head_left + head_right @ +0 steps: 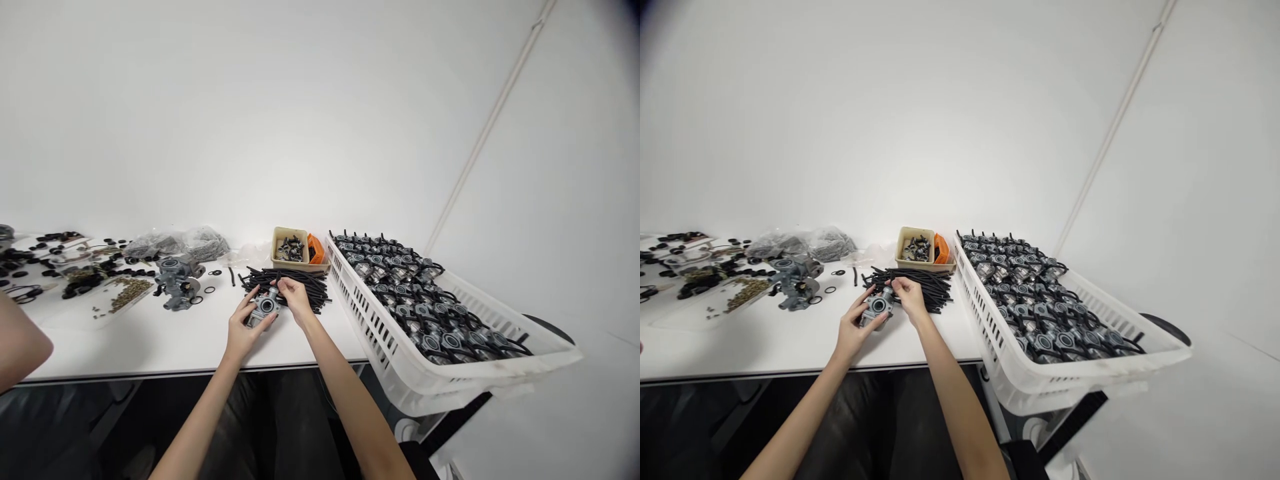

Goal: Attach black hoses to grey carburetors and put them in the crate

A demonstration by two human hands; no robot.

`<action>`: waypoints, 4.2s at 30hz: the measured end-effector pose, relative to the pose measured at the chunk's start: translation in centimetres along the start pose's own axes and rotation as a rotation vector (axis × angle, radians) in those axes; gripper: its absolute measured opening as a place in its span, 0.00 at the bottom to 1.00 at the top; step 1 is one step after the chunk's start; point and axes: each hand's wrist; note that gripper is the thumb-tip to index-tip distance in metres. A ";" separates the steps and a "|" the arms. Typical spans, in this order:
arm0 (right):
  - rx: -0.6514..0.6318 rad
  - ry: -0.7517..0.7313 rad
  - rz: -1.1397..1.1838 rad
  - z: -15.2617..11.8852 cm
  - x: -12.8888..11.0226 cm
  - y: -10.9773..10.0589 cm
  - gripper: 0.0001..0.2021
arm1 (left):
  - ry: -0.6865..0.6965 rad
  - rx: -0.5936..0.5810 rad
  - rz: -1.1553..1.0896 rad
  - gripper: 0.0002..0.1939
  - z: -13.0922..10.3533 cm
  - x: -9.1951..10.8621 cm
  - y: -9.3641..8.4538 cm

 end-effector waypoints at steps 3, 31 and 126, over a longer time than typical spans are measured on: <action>-0.059 0.052 0.117 -1.0 1.1 -0.2 0.32 | -0.019 0.039 0.010 0.16 0.0 -0.2 0.1; 0.170 -0.282 -0.888 -0.1 -1.4 -4.0 0.14 | -0.861 0.352 -0.953 0.22 1.0 1.0 -0.9; -0.023 0.066 0.216 -6.9 2.8 2.4 0.15 | -0.709 0.491 -0.768 0.11 0.6 -0.6 -0.2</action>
Point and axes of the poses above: each hand's wrist, its own z-axis towards the middle knuckle, its own y-axis out of the palm, x = y × z, and after that the axes turned 10 degrees about y, right-handed
